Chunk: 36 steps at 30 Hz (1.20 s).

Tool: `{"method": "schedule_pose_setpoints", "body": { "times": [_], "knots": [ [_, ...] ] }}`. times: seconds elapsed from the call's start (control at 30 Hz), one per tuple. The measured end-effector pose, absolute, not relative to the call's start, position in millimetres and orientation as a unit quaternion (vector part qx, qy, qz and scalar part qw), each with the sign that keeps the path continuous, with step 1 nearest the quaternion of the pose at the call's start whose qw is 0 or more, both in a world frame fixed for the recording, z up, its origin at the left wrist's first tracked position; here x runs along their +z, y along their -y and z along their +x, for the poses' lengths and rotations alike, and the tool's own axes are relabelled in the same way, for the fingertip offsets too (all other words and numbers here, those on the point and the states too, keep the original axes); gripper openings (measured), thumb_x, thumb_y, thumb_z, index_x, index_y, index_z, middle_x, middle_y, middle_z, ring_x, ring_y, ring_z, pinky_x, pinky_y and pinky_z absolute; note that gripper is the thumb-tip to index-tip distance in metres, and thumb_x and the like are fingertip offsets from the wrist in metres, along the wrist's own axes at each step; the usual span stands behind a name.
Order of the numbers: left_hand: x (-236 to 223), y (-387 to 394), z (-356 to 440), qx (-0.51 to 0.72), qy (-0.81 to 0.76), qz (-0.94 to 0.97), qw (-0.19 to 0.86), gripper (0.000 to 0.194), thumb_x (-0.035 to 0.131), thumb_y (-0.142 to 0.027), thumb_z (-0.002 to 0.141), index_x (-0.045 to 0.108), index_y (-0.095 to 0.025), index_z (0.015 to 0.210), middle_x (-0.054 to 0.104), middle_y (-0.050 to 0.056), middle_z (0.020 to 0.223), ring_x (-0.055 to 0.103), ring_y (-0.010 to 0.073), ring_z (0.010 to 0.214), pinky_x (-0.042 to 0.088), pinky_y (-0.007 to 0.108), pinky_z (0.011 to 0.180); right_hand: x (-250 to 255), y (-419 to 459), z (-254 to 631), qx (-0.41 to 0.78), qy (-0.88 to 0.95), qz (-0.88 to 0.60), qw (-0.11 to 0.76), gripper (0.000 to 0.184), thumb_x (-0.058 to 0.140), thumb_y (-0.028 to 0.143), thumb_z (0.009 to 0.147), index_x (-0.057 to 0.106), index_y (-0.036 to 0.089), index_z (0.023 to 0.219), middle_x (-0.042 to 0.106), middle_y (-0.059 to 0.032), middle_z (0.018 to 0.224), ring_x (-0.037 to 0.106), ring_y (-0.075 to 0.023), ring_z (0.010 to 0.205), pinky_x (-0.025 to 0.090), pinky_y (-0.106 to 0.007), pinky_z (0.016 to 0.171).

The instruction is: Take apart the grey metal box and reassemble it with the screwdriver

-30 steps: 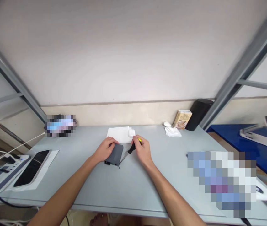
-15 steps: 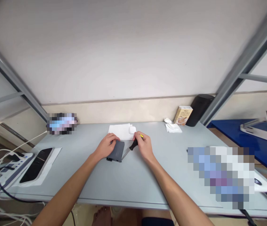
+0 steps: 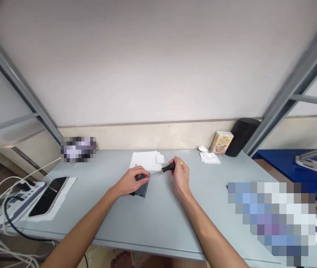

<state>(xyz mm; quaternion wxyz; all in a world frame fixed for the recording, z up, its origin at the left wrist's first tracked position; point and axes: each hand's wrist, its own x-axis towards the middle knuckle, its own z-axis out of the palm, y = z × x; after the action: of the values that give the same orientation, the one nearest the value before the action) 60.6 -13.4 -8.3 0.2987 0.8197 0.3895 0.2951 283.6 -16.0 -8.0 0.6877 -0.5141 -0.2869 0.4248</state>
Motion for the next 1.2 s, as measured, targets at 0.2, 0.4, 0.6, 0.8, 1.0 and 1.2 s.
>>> {"method": "schedule_pose_setpoints", "body": {
  "times": [0.2,0.4,0.6,0.8,1.0,1.2],
  "knots": [
    [-14,7,57,0.294,-0.404,0.804,0.321,0.020,0.067,-0.037,0.097,0.078,-0.022,0.090,0.071,0.004,0.091,0.059,0.0172,0.081,0.047,0.028,0.074,-6,17,284,0.419,0.282,-0.515,0.693,0.034,0.066,0.051,0.080,0.062,0.020,0.067,0.043,0.0049,0.058,0.036,-0.0100,0.050,0.027,-0.025,0.044],
    [-5,6,50,0.291,-0.432,0.815,0.253,0.032,0.052,-0.040,0.105,0.069,-0.021,0.086,0.069,0.002,0.087,0.060,0.0176,0.080,0.045,0.030,0.076,-11,12,288,0.417,0.248,-0.518,0.704,0.034,0.066,0.050,0.080,0.061,0.020,0.067,0.043,0.0049,0.056,0.036,-0.0097,0.048,0.028,-0.025,0.044],
    [-2,5,43,0.270,-0.477,0.812,0.199,0.046,0.041,-0.042,0.109,0.038,-0.022,0.067,0.054,-0.003,0.055,0.053,0.0176,0.066,0.040,0.031,0.072,-18,6,292,0.418,0.222,-0.527,0.706,0.031,0.065,0.048,0.081,0.062,0.020,0.068,0.046,0.0045,0.057,0.038,-0.0102,0.048,0.028,-0.026,0.044],
    [-4,-10,41,0.278,-0.519,0.796,0.141,0.036,0.045,-0.040,0.105,0.048,-0.022,0.074,0.057,-0.002,0.073,0.051,0.0160,0.067,0.036,0.029,0.065,-20,4,293,0.414,0.216,-0.533,0.706,0.031,0.064,0.049,0.082,0.062,0.020,0.069,0.051,0.0035,0.061,0.041,-0.0110,0.050,0.030,-0.027,0.046],
    [0,-45,40,0.229,-0.507,0.826,0.094,0.027,0.048,-0.040,0.105,0.067,-0.022,0.096,0.063,0.003,0.090,0.059,0.0191,0.079,0.041,0.029,0.072,-21,2,293,0.417,0.209,-0.537,0.703,0.032,0.064,0.049,0.083,0.062,0.021,0.069,0.050,0.0039,0.060,0.038,-0.0113,0.050,0.030,-0.028,0.047],
    [-9,-81,51,0.167,-0.490,0.842,0.154,0.021,0.059,-0.034,0.097,0.078,-0.025,0.100,0.067,0.004,0.094,0.064,0.0210,0.088,0.046,0.029,0.079,-23,2,293,0.416,0.208,-0.544,0.698,0.032,0.064,0.048,0.083,0.062,0.020,0.069,0.050,0.0028,0.063,0.040,-0.0119,0.054,0.032,-0.027,0.048]
  ]
}}
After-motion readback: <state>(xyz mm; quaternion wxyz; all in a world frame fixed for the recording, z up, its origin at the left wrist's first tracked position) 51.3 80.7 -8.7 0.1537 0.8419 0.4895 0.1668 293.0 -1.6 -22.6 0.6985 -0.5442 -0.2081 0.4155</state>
